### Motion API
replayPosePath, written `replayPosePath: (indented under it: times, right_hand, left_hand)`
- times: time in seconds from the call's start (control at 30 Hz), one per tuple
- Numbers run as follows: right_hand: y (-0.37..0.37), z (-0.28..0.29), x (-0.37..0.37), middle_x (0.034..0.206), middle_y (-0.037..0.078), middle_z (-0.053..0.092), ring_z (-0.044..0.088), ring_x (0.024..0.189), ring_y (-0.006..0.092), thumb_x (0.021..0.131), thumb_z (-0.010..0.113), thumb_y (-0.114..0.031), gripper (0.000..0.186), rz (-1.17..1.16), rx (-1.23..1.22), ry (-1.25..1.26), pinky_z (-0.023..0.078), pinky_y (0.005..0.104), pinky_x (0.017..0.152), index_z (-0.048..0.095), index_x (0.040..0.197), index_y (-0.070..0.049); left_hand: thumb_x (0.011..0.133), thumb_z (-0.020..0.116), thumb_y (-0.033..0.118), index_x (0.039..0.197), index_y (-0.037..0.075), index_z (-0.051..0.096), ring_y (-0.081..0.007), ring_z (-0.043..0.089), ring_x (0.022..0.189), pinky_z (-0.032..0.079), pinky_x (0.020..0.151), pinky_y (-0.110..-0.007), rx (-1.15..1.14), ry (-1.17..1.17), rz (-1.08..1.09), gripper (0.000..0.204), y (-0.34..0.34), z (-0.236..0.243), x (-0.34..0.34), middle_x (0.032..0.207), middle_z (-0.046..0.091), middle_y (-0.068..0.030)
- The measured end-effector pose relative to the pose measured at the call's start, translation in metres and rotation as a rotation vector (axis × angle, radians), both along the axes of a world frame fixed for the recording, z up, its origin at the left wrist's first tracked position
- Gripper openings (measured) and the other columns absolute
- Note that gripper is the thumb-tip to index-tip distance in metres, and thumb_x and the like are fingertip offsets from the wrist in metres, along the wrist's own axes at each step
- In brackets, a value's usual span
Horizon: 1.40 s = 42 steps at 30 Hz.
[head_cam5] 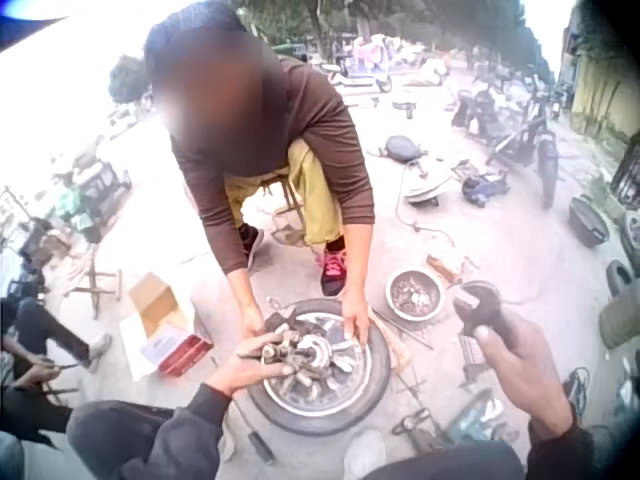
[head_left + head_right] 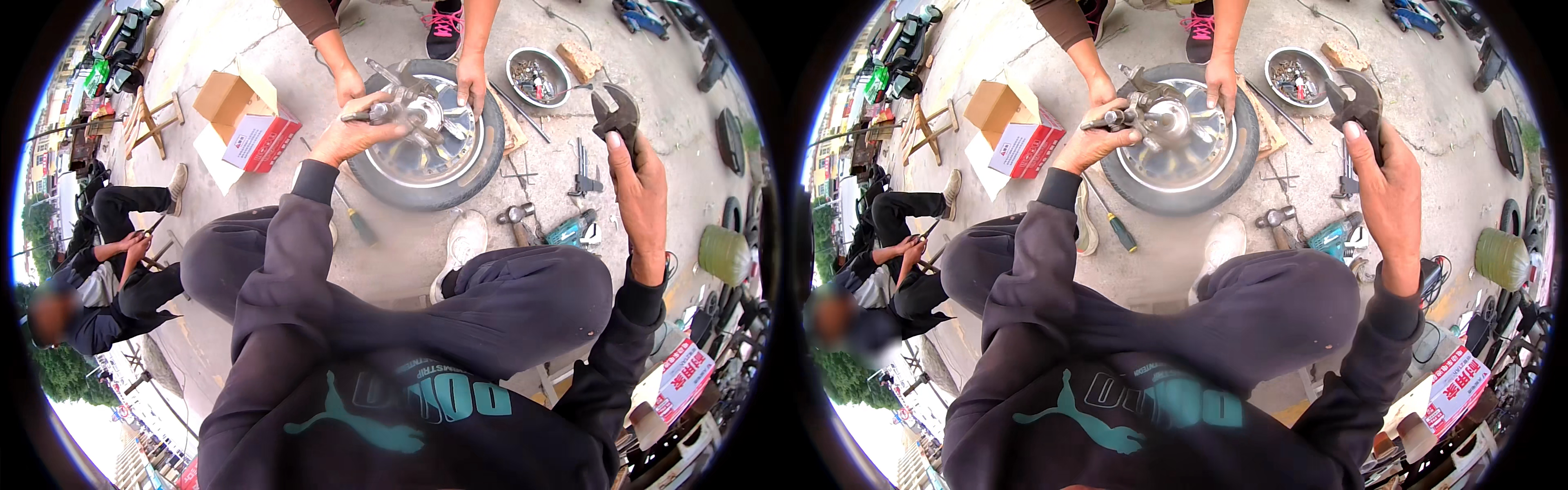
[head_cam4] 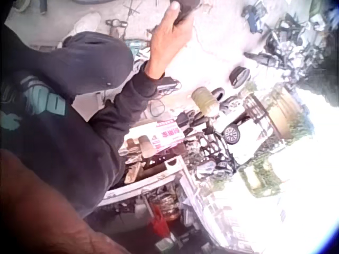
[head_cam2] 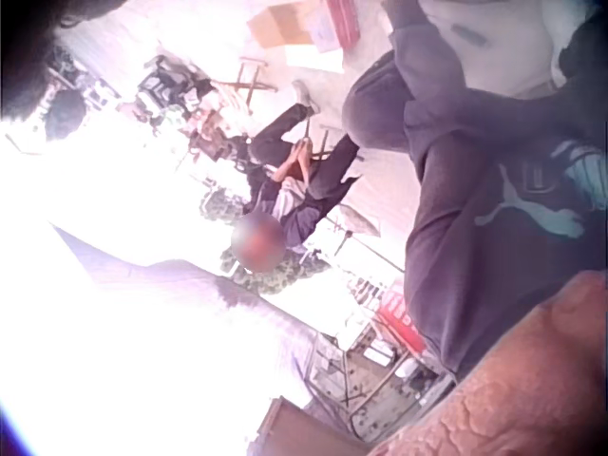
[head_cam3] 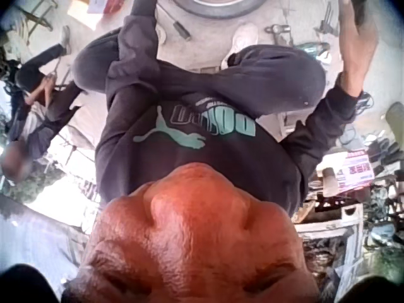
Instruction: The person sits on the floor and uses a wrench and hammer to tighten the central hub of a motorcycle wheel. Another person assists by holding the wheel steady. The camera wearer repeatedly strikes the wrench with a hammer to secure the axle nut.
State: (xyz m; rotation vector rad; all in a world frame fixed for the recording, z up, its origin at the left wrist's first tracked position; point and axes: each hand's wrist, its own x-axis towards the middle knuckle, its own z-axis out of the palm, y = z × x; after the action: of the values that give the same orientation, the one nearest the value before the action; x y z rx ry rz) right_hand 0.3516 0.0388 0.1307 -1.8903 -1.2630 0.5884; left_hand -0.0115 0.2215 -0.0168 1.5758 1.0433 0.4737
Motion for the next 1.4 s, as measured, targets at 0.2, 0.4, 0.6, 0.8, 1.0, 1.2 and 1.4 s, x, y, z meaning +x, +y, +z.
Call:
replayPosePath:
  times: [0.2,0.4,0.6,0.8,1.0,1.2,1.4]
  right_hand:
    - [0.030,0.054,-0.084,0.063,0.015,0.051,0.049,0.059,0.0216,0.098,0.064,-0.034,0.042,0.436,-0.251,-0.218,0.042,0.0382,0.059,0.061,0.087,0.006]
    - [0.004,0.003,-0.162,0.093,0.025,0.070,0.069,0.088,0.0404,0.097,0.062,-0.035,0.038,0.626,-0.542,-0.276,0.052,0.0487,0.080,0.069,0.114,-0.002]
    - [0.026,-0.009,-0.174,0.068,-0.005,0.049,0.041,0.051,0.0022,0.105,0.057,-0.034,0.030,0.147,-0.412,0.503,0.033,0.0194,0.043,0.061,0.103,-0.005]
    - [0.074,0.005,-0.159,0.070,-0.002,0.054,0.045,0.053,0.0048,0.100,0.063,-0.033,0.033,0.352,-0.555,0.321,0.033,0.0237,0.045,0.065,0.097,0.000]
    - [0.093,0.007,-0.155,0.072,-0.001,0.056,0.048,0.054,0.0068,0.100,0.061,-0.031,0.033,0.409,-0.623,0.232,0.036,0.0256,0.045,0.063,0.099,0.002]
    - [0.073,-0.029,-0.163,0.069,-0.004,0.048,0.042,0.051,0.0045,0.105,0.053,-0.037,0.032,0.345,-0.510,0.347,0.032,0.0214,0.042,0.060,0.106,-0.005]
    - [0.080,-0.008,-0.159,0.075,0.001,0.057,0.052,0.066,0.0097,0.101,0.057,-0.038,0.047,0.376,-0.569,0.104,0.042,0.0288,0.058,0.065,0.110,0.008]
  left_hand:
    - [0.081,0.083,0.024,0.140,0.004,0.056,-0.0130,0.062,0.097,0.048,0.087,-0.025,-0.010,-0.077,-0.225,0.068,0.013,0.009,-0.007,0.108,0.069,-0.0044]
    - [0.080,0.073,0.014,0.135,0.004,0.060,-0.0090,0.061,0.081,0.049,0.073,-0.026,0.000,-0.085,-0.243,0.057,0.023,-0.012,-0.011,0.096,0.071,-0.0043]
    - [0.079,0.075,0.015,0.110,0.005,0.070,-0.0135,0.063,0.082,0.050,0.075,-0.030,0.194,-0.133,-0.105,0.033,0.009,-0.014,0.004,0.091,0.070,-0.0065]
    - [0.077,0.076,0.012,0.110,0.004,0.068,-0.0134,0.060,0.081,0.049,0.075,-0.029,0.219,-0.123,-0.080,0.035,0.003,-0.001,0.004,0.088,0.067,-0.0056]
    - [0.077,0.077,0.014,0.115,0.007,0.067,-0.0129,0.061,0.088,0.049,0.079,-0.029,0.203,-0.088,-0.166,0.040,0.004,0.015,-0.001,0.093,0.067,-0.0048]
    - [0.072,0.089,0.023,0.125,0.003,0.064,-0.0141,0.061,0.099,0.048,0.087,-0.028,0.008,-0.166,-0.266,0.062,0.009,0.021,-0.008,0.106,0.067,-0.0037]
    - [0.069,0.093,0.028,0.125,0.003,0.063,-0.0138,0.061,0.101,0.049,0.087,-0.029,-0.011,-0.226,-0.209,0.068,0.006,0.017,-0.006,0.110,0.066,-0.0053]
